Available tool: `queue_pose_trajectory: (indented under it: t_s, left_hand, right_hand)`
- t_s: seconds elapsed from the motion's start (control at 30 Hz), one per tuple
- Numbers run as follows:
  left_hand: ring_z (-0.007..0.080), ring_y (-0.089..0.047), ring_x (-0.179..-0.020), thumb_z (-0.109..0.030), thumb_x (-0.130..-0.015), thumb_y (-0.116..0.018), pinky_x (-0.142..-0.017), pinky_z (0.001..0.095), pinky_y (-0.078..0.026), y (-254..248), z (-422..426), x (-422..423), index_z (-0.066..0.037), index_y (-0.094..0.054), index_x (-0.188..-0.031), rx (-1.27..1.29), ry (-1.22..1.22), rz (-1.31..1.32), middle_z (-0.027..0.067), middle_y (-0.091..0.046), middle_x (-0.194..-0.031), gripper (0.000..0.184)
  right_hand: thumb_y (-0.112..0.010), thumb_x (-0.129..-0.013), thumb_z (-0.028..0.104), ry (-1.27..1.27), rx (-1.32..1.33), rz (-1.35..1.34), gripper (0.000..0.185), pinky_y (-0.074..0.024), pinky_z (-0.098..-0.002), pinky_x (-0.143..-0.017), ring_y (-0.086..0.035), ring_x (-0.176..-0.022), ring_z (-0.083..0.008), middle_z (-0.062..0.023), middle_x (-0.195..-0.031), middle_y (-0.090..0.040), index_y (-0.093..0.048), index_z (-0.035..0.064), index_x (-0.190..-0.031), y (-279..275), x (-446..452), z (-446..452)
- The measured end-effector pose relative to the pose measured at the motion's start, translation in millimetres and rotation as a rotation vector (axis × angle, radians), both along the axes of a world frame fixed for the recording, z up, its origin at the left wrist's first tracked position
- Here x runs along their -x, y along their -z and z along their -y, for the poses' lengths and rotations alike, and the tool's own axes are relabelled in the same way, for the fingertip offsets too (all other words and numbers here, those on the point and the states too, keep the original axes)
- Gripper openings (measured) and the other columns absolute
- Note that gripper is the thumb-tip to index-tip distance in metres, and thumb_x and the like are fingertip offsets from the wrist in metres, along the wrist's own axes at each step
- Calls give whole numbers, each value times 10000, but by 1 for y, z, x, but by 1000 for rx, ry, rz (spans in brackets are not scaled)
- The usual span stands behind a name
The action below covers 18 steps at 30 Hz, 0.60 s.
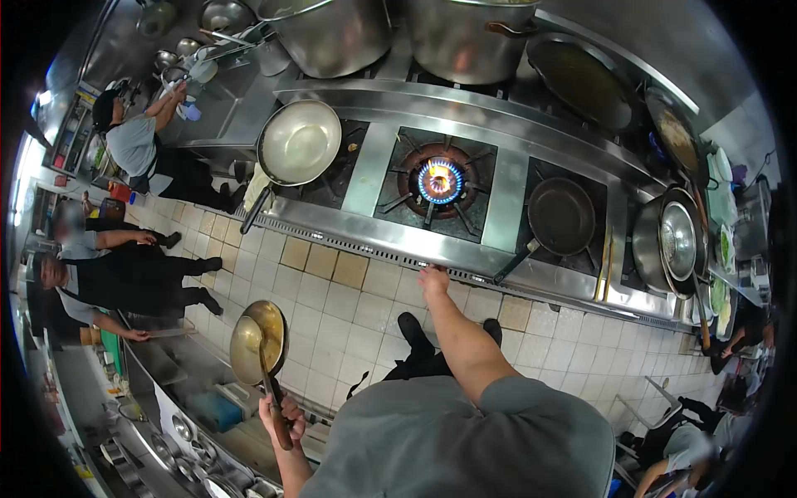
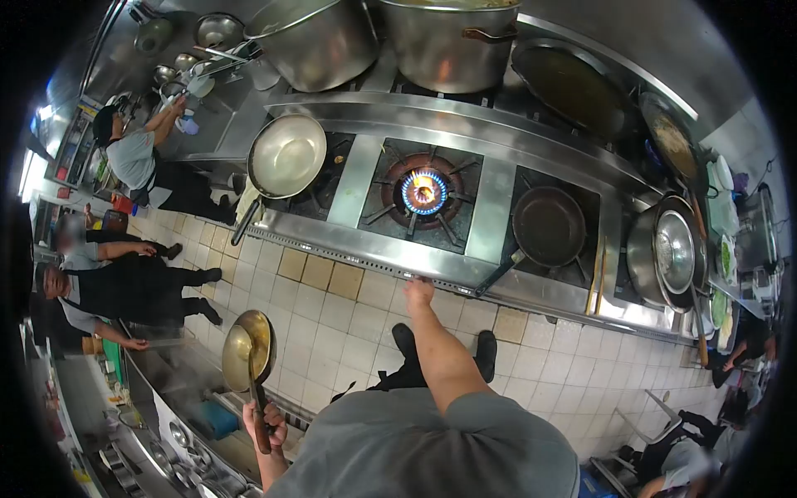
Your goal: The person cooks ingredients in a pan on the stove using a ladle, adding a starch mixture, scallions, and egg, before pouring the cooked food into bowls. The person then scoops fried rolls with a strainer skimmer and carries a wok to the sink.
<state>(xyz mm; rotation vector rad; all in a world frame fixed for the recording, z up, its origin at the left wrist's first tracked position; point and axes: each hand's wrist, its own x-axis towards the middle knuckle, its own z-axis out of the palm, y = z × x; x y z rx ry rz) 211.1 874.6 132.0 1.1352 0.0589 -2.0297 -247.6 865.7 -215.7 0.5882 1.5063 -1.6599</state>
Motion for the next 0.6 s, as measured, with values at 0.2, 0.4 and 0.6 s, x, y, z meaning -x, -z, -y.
queue_pose_trajectory:
  t_s: [0.2,0.4,0.6]
  left_hand:
    - [125,-446,-509,-328,-907,-622,-454,274,-386,3,14,0,17,-602,-992,10,48,10,3,-443,-633,355]
    - [122,-486,-552,-326,-905,-626,-479,269,-439,5,10,0,68,-581,-1007,49,91,-35,29,-481,-696,410]
    - [119,-458,-526,-328,-898,-636,-460,264,-405,2,0,6,45,-599,-992,34,53,-17,15,-463,-661,386]
  right_hand:
    - [-388,-1051,191,-104,-18,33,304,-528,-484,-813,-631,-1081,-284,-73,-1307,-569,-484,180,-1339,-16,6,-6]
    - [-469,-1040,218,-133,-13,81,339,-530,-490,-817,-624,-1124,-296,-74,-1332,-557,-472,155,-1373,-26,10,-7]
    - [-578,-1020,340,-716,46,183,452,-597,-498,-761,-654,-1042,-325,-125,-1226,-602,-500,50,-1358,-57,-11,-59]
